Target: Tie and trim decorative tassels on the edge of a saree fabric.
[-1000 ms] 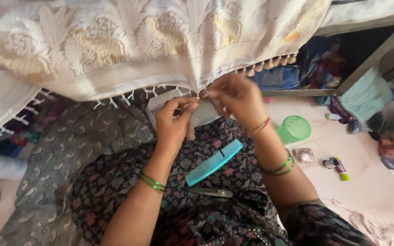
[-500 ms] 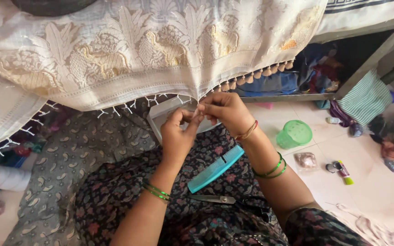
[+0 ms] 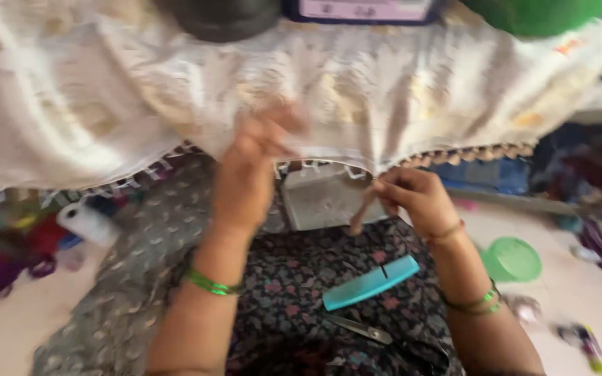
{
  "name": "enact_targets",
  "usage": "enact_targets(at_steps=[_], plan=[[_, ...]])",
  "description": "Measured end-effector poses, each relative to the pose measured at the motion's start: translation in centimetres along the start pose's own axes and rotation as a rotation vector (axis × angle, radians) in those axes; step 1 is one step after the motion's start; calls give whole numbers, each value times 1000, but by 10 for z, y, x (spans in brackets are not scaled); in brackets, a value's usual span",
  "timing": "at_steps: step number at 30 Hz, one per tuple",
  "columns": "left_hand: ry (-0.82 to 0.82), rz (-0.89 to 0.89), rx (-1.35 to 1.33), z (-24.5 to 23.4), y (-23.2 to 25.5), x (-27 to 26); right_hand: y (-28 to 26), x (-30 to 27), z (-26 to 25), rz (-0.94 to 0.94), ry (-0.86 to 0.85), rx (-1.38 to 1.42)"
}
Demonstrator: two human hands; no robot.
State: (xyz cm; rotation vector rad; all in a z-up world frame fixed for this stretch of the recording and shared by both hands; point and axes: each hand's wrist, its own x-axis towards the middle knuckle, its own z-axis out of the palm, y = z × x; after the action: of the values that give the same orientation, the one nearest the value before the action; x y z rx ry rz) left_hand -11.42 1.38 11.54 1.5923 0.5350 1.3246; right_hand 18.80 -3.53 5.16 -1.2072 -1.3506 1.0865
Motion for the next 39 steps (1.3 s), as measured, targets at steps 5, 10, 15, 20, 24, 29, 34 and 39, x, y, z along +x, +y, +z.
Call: enact_targets(at_steps=[5,10,15,20,24,29,34,39], plan=[[609,239,576,-118,69,-5,5,1,-1,21,72,36],[650,127,909,-175,95,30,11,6,-1,30,29,92],[682,-24,1211,-219,101,81,6,5,-1,25,11,77],[660,-183,1494,-293,83,149,18,5,-9,-7,15,127],[536,-251,1748,-336,-9,197,13,3,-8,5,27,76],[19,211,1077,-233,-18,229,15,13,-3,23,-12,3],[103,-9,347,-202,8,202,19,18,2,45,14,-47],[168,-72,16,-124,45,90,19,19,2,82,81,-53]])
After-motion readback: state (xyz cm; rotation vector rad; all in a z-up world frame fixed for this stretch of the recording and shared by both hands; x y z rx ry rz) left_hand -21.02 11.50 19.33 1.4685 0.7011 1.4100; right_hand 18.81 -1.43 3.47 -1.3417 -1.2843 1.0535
